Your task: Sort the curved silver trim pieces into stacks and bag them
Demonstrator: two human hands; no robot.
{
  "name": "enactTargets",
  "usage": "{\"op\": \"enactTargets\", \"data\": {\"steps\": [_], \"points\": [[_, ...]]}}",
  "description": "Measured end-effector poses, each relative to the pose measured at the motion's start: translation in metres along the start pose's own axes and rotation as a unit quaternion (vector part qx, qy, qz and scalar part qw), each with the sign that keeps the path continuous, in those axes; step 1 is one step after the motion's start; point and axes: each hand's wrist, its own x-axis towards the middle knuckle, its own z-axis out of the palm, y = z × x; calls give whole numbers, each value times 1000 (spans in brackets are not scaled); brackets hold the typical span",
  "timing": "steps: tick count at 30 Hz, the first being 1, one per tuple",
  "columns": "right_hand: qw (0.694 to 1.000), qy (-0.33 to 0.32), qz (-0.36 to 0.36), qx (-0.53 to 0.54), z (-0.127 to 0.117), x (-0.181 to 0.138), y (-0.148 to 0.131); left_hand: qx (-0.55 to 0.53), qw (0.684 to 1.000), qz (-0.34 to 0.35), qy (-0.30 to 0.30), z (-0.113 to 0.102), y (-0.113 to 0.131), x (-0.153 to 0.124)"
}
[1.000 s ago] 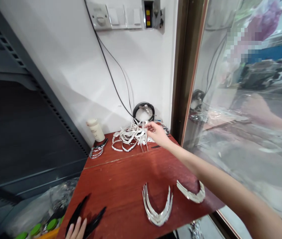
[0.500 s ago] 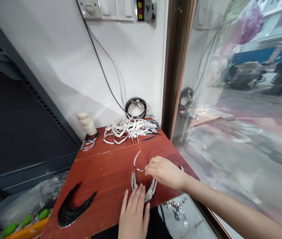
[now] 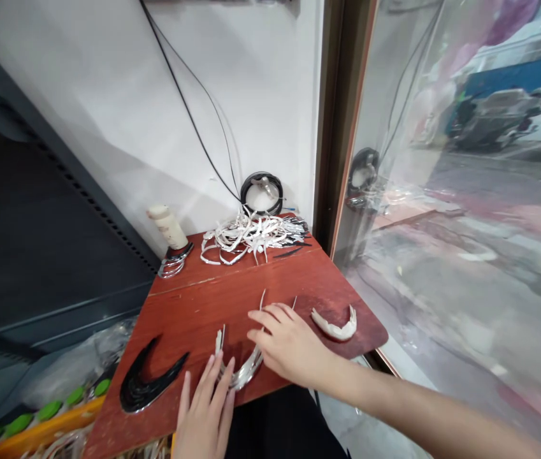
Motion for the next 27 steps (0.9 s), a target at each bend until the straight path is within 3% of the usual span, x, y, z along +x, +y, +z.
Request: {"op": "enactTargets", "data": {"steps": [5, 8, 14, 22, 27], "points": [[995, -34, -71, 58, 27, -7, -15, -95, 989, -94, 67, 10, 12, -23], [995, -23, -74, 57, 43, -14, -14, -129, 981, -113, 93, 16, 18, -29], [990, -23, -77, 113, 49, -19, -17, -123, 986, -75, 80, 14, 10, -25], [981, -77, -12, 175, 36, -11, -31, -151, 984, -57, 76, 6, -4, -25], [982, -75, 29, 170, 31, 4, -27, -186, 980, -29, 64, 1, -10, -22]]}}
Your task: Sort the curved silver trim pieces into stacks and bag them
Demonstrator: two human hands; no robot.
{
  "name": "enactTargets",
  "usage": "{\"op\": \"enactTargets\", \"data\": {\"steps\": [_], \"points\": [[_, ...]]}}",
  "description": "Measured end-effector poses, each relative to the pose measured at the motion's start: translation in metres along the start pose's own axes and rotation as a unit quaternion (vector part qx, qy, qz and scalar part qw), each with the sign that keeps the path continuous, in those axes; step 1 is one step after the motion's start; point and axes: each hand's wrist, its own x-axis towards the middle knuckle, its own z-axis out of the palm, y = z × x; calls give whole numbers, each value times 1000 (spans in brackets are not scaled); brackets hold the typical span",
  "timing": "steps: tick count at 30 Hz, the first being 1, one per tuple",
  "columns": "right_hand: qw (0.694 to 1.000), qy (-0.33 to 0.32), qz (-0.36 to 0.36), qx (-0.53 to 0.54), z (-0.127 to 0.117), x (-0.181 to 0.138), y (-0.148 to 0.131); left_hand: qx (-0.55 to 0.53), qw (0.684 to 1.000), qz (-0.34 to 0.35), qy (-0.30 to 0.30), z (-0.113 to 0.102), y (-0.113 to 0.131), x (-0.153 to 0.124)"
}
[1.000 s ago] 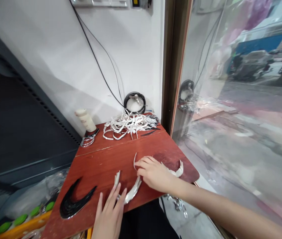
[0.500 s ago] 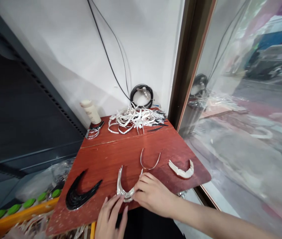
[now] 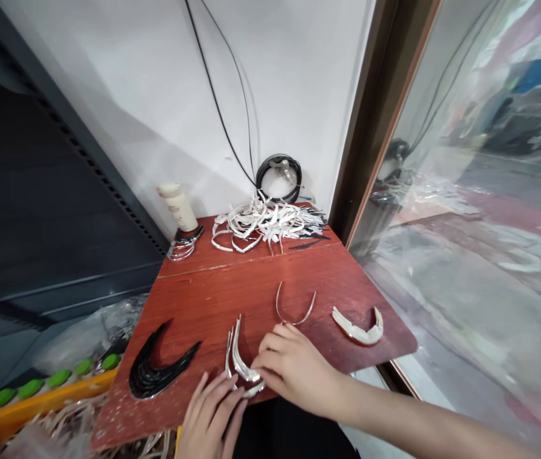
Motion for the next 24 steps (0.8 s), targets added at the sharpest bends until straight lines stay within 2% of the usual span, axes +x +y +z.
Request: {"op": "enactTargets", "data": {"steps": [4, 7, 11, 14, 17, 19, 22, 24], "points": [[999, -22, 8, -48, 2, 6, 0, -8, 1000, 17, -6, 1, -1, 1], [996, -42, 15, -71, 7, 5, -6, -1, 1000, -1, -2, 4, -1, 1], [998, -62, 14, -21, 3, 7, -10, 7, 1000, -14, -18, 8, 1, 0], [998, -59, 21, 25, -17, 13, 5, 4, 1000, -19, -3, 12, 2, -3], [992, -29, 108, -61, -43, 18, 33, 24, 1000, -14, 9, 16, 0, -5], [979, -54, 153, -125, -53, 19, 50, 39, 999, 17, 9, 19, -2, -5], [970, -90, 146, -171, -55, 20, 63, 43, 998, 36, 24, 24, -6, -3], [973, -75, 120, -182, -55, 24, 63, 45, 998, 39, 37, 26, -8, -2]]}}
